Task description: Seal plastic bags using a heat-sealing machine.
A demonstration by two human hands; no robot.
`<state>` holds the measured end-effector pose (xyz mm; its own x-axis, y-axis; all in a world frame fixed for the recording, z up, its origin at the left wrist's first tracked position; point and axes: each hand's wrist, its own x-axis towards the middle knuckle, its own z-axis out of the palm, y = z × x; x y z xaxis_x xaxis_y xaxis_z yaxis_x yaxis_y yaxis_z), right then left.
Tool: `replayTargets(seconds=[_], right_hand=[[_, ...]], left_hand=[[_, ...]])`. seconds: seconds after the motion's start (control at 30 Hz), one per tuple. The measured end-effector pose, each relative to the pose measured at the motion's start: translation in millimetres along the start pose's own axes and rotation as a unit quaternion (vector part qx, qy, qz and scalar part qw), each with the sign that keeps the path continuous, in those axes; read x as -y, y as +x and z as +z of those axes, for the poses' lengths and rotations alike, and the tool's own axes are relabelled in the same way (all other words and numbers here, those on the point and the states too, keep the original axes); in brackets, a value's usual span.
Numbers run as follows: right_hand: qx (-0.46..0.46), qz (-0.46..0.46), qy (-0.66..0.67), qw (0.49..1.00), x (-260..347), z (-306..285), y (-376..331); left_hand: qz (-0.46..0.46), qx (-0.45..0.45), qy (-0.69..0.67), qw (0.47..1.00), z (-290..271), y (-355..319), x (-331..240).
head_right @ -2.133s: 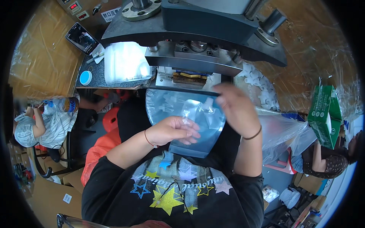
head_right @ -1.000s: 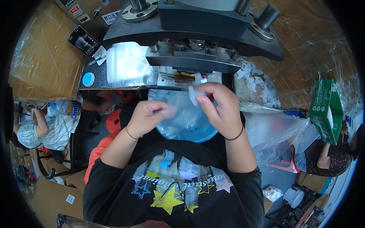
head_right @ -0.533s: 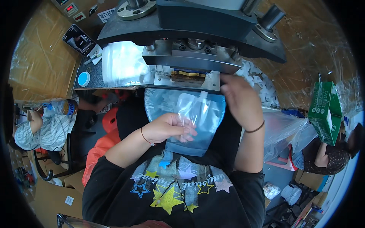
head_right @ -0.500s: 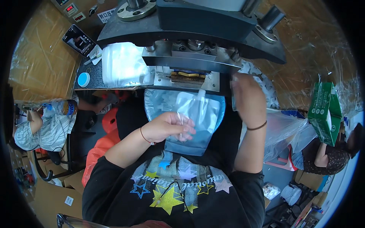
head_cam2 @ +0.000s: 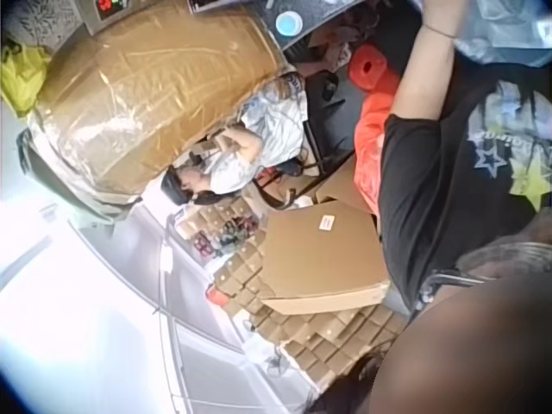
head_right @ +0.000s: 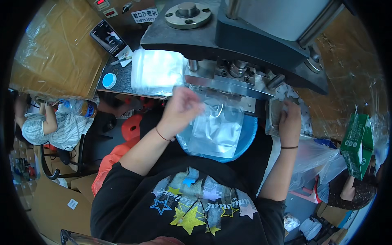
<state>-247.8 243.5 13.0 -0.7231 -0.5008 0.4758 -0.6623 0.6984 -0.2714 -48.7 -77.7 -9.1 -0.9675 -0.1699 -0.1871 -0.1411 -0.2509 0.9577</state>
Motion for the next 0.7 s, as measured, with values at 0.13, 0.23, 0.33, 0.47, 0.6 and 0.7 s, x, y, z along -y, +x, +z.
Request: replayTargets(seconds=[0.13,0.23,0.33,0.47,0.6,0.7], right_hand=[[0.017,0.046,-0.020,0.999,-6.0,-6.5,-4.8],[-0.048,0.033,0.020,0.998,10.2,-15.5,-0.8],[-0.040,-0.051,-0.008,0.998,32.1,-41.2,2.2],[0.040,0.109,0.291,0.949,57.2,-30.4,-16.8],[0.134,0.093,0.473,0.866,123.4,-36.4,-10.2],[0.080,0.096,0.547,0.828,142.5,-35.6,1.8]], left_hand=[[0.236,-0.255,0.713,0.610,-56.0,-15.1,-27.0],[0.250,-0.178,0.714,0.630,-78.7,-32.5,-10.6],[0.280,-0.193,0.585,0.736,-61.5,-50.6,-13.7],[0.111,-0.110,0.147,0.977,-31.3,-59.4,-19.7],[0.119,-0.039,0.184,0.975,-1.1,-50.6,-5.9],[0.057,0.018,0.216,0.975,19.7,-48.9,0.8]])
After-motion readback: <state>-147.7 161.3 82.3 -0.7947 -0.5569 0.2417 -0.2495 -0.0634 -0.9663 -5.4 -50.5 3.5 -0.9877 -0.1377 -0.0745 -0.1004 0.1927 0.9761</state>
